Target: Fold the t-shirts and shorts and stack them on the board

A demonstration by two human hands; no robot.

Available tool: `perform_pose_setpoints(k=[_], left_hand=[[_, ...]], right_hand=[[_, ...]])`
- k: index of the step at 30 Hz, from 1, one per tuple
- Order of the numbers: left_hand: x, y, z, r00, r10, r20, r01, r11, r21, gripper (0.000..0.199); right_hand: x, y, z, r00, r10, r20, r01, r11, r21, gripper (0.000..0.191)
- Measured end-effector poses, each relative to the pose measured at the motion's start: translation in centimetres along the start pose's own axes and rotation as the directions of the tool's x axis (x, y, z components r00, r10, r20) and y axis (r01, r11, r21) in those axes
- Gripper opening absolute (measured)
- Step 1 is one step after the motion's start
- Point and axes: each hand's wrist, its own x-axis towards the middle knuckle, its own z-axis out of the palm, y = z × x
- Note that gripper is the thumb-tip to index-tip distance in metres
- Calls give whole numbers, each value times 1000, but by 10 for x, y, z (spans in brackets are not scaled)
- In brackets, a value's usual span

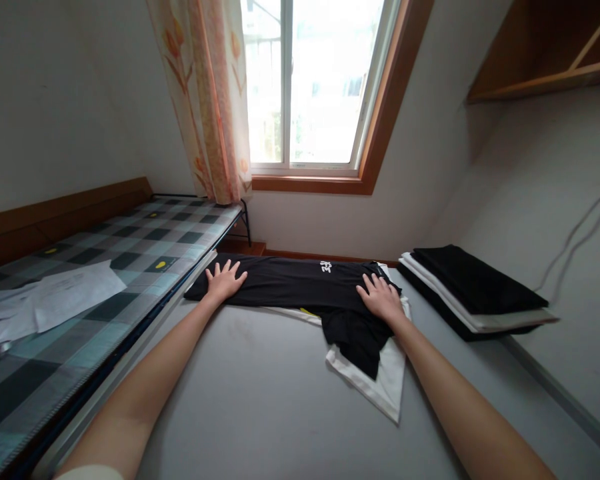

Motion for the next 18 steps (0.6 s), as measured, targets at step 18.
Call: perform_pose_setpoints(k=[18], left_hand=[[-63,-40,-13,719,648,-252,-685,721,-102,35]], right_hand=[[-51,13,-6,972,-115,-204,132,988,74,49]])
